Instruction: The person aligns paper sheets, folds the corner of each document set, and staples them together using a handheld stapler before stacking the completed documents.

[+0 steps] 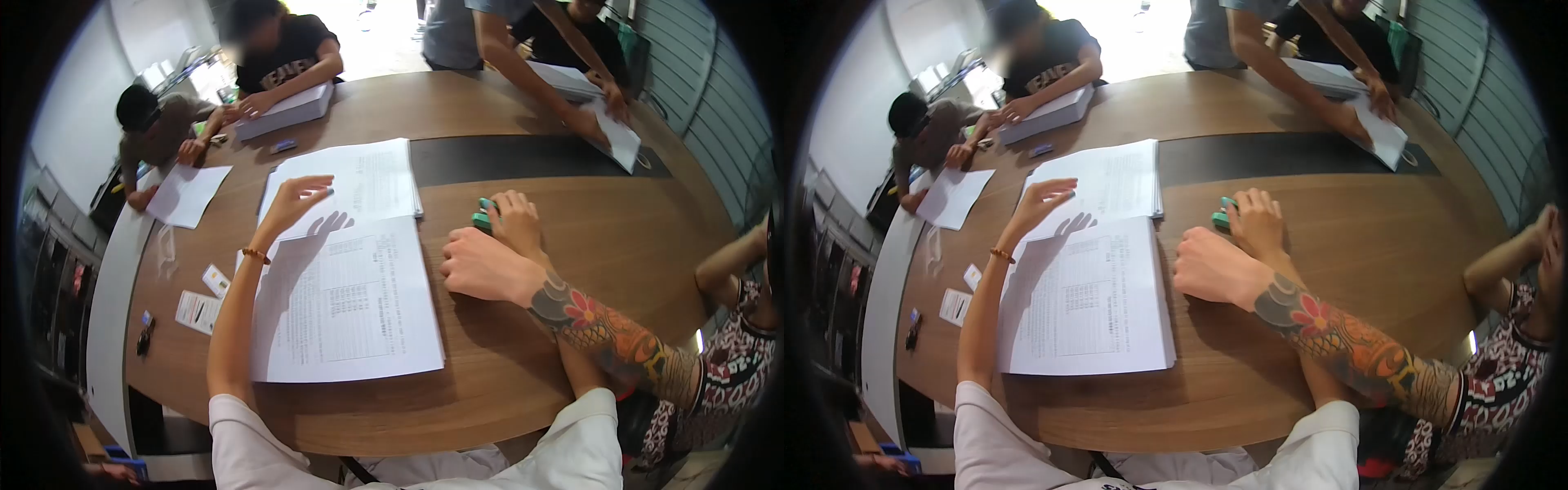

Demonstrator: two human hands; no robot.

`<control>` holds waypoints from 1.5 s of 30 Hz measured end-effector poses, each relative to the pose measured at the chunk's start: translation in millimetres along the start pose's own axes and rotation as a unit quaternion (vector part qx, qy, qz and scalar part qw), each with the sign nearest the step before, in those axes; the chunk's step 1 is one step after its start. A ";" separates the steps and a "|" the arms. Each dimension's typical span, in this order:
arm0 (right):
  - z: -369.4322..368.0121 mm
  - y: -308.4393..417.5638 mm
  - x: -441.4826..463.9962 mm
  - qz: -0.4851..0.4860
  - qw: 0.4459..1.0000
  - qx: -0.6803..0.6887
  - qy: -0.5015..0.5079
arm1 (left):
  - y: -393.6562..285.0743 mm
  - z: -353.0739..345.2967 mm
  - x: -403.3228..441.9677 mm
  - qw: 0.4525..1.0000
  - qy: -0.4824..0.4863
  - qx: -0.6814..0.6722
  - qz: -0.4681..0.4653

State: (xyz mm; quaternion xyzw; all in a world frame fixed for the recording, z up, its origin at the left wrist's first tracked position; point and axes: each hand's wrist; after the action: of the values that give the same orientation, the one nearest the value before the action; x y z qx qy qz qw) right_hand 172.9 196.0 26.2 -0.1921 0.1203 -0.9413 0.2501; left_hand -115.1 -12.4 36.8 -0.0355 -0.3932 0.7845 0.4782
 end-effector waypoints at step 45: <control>48.7 25.8 23.5 0.007 0.983 -0.122 0.139 | 70.3 82.0 -56.7 0.842 -0.009 -0.340 0.420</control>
State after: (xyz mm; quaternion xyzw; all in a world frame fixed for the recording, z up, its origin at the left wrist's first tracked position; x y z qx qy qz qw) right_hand 185.5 155.7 68.7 -0.0873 0.2698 -0.9351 0.2124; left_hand -170.7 -120.8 29.3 -0.3503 -0.5868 0.7278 0.0573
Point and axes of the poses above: each hand's wrist, its own x-axis towards the middle knuckle, its own z-axis out of the back of the hand, y = z × x, and after that the axes turned 6 degrees about -y, right-handed
